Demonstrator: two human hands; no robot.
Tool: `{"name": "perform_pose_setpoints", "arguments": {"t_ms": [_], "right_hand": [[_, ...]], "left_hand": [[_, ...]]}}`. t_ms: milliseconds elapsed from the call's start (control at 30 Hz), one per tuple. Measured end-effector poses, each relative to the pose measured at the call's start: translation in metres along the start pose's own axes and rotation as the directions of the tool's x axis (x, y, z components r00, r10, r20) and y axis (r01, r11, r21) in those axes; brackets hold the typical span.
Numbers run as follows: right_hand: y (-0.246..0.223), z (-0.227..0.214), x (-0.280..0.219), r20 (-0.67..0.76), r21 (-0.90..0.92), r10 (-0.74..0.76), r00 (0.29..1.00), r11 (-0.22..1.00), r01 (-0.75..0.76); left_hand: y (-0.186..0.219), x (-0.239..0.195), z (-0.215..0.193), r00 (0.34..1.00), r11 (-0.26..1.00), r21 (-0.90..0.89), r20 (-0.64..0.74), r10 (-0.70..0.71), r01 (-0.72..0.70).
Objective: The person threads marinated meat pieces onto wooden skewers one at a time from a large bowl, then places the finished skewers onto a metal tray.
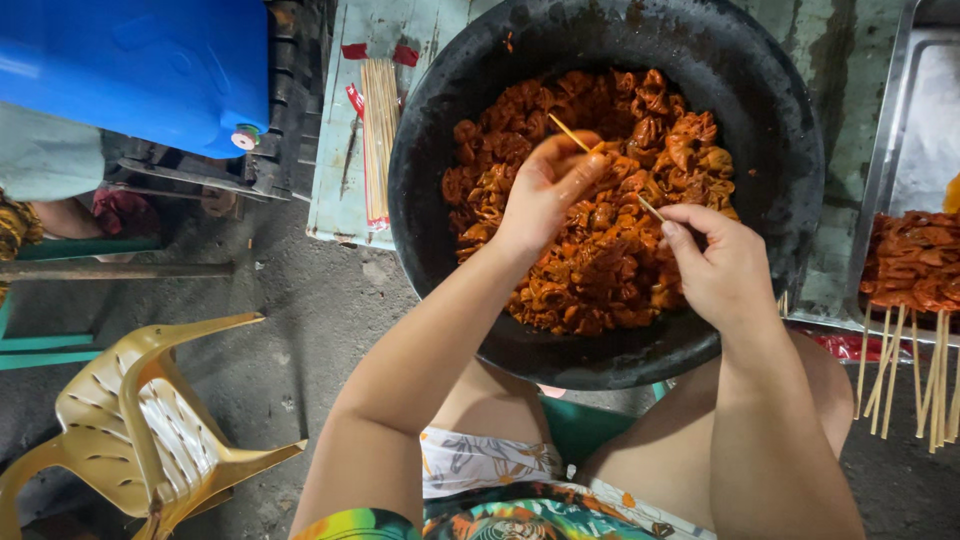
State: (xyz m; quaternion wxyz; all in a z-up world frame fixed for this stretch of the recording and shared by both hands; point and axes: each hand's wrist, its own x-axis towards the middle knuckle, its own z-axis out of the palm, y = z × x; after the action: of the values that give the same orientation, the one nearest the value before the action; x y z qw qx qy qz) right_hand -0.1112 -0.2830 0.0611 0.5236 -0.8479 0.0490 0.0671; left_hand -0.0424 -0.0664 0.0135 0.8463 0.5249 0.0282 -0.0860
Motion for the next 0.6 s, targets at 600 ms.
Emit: {"name": "perform_pose_setpoints", "arguments": {"t_ms": [600], "right_hand": [[0.016, -0.014, 0.013, -0.105, 0.108, -0.142, 0.984, 0.982, 0.153]], "left_hand": [[-0.024, 0.084, -0.057, 0.999, 0.061, 0.998, -0.026, -0.047, 0.029]]}}
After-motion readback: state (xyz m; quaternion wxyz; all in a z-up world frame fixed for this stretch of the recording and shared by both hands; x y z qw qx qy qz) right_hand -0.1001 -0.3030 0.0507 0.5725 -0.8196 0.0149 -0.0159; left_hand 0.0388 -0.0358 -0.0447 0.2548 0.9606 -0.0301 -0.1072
